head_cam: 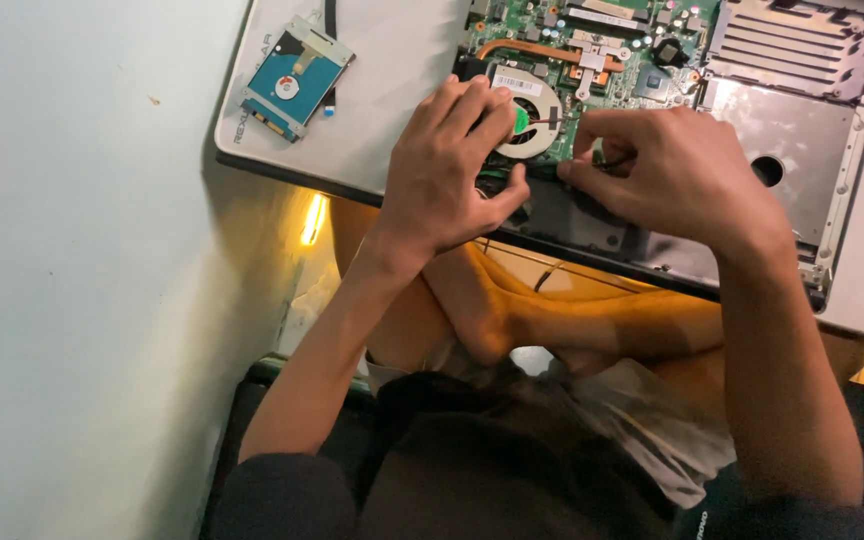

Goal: Connecting internal ribbon cables to a laptop motherboard and cleaning the components with a brush.

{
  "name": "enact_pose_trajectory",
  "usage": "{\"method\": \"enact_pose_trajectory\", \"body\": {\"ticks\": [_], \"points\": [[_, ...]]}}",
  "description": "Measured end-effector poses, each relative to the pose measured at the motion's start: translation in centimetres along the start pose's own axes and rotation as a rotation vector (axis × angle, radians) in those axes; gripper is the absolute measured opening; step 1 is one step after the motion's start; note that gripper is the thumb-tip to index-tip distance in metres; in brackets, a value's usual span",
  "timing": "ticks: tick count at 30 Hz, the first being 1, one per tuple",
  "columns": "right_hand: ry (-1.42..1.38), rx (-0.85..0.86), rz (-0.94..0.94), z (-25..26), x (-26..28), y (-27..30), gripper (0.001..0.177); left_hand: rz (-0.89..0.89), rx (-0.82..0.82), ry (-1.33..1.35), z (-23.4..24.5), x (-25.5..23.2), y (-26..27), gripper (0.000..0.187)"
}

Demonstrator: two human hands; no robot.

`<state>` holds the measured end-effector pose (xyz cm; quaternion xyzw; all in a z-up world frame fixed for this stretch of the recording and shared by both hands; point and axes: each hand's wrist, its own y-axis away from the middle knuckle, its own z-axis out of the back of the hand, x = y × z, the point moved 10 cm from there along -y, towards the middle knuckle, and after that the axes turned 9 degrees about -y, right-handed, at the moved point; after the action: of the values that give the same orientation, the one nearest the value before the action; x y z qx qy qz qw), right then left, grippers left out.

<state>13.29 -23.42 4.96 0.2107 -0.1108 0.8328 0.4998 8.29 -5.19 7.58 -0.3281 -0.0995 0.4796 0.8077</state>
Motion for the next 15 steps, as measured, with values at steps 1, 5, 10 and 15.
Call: {"method": "enact_pose_trajectory", "body": {"ticks": [1,5,10,15], "points": [[-0.001,-0.001,0.0,0.0,0.1,0.3,0.018,-0.001,0.001,-0.001,0.1,0.1,0.2,0.045],[-0.033,-0.107,0.115,-0.1,0.7,1.2,0.012,0.042,0.026,0.202,-0.2,1.1,0.9,0.027],[0.042,-0.253,0.105,0.2,0.2,0.7,0.015,0.048,0.041,0.186,-0.7,1.4,1.1,0.03],[0.103,-0.313,0.157,0.4,0.6,1.1,0.013,0.056,0.025,0.109,-0.9,1.1,0.9,0.033]]}}
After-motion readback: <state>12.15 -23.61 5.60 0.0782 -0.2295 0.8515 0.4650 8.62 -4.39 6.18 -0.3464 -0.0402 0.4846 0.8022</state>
